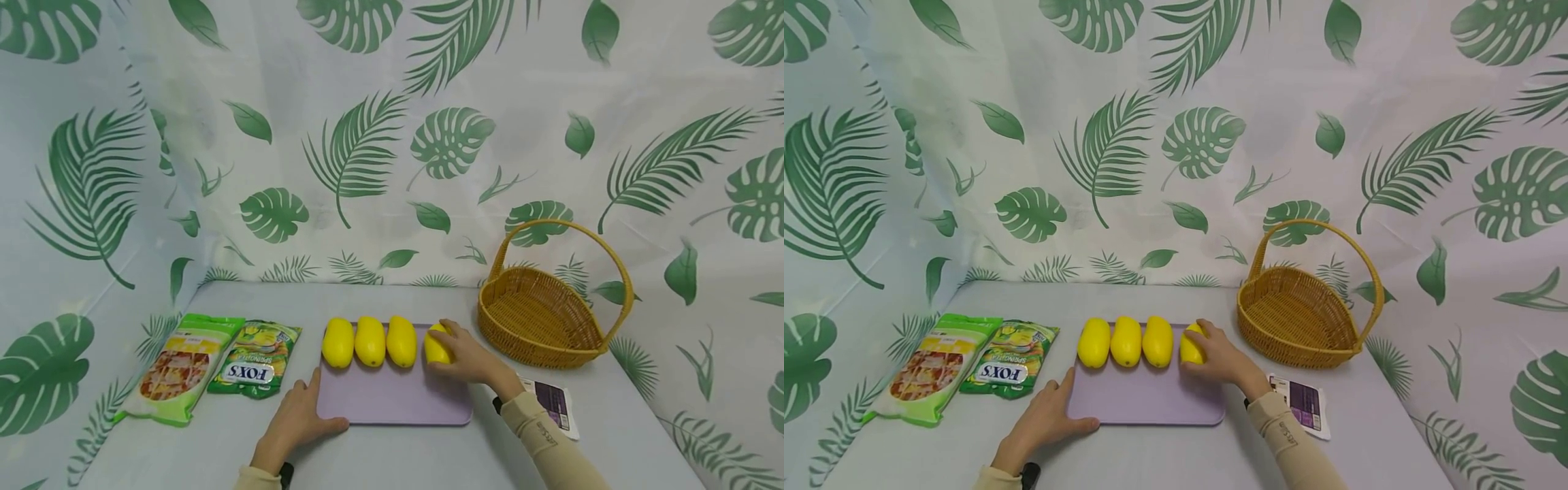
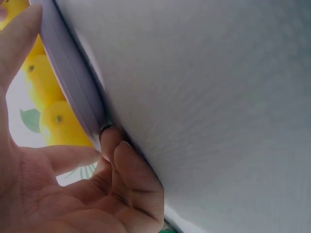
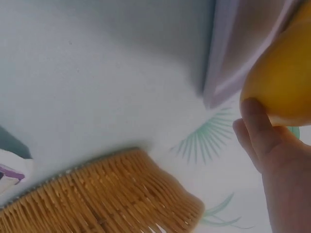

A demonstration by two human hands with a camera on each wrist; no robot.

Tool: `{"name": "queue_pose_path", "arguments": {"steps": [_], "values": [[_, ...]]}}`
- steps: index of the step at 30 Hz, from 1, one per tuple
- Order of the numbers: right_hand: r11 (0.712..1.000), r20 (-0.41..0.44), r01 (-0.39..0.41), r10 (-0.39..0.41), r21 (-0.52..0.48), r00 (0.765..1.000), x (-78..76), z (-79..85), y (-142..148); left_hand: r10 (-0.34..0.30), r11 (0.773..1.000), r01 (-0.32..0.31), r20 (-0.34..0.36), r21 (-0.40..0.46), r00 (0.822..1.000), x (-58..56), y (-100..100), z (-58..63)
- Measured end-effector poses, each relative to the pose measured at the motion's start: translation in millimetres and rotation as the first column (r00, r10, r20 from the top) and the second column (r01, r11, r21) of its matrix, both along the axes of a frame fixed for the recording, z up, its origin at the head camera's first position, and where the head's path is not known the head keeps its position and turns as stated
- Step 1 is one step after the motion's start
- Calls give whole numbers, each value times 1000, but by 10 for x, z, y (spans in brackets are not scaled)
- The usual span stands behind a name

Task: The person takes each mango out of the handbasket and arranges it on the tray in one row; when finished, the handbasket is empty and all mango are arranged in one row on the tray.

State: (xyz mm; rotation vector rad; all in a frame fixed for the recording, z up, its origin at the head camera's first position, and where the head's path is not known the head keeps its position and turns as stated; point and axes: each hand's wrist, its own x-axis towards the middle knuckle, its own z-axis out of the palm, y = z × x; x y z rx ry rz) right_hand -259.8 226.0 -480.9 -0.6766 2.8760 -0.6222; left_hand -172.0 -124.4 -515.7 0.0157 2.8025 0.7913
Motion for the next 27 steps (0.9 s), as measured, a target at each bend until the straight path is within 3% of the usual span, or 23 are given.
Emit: {"name": "queue_pose_path", "arguments": {"steps": [14,27], "values": [[998,18,42,-41,-56,999,-100,-88,-107,8,1000,-8,3,-9,1000,16,-6,8],[998,66,64,-62,-19,996,-96,-122,-113,3,1000,-3,-2,-7,1000,28,-3,15]]}}
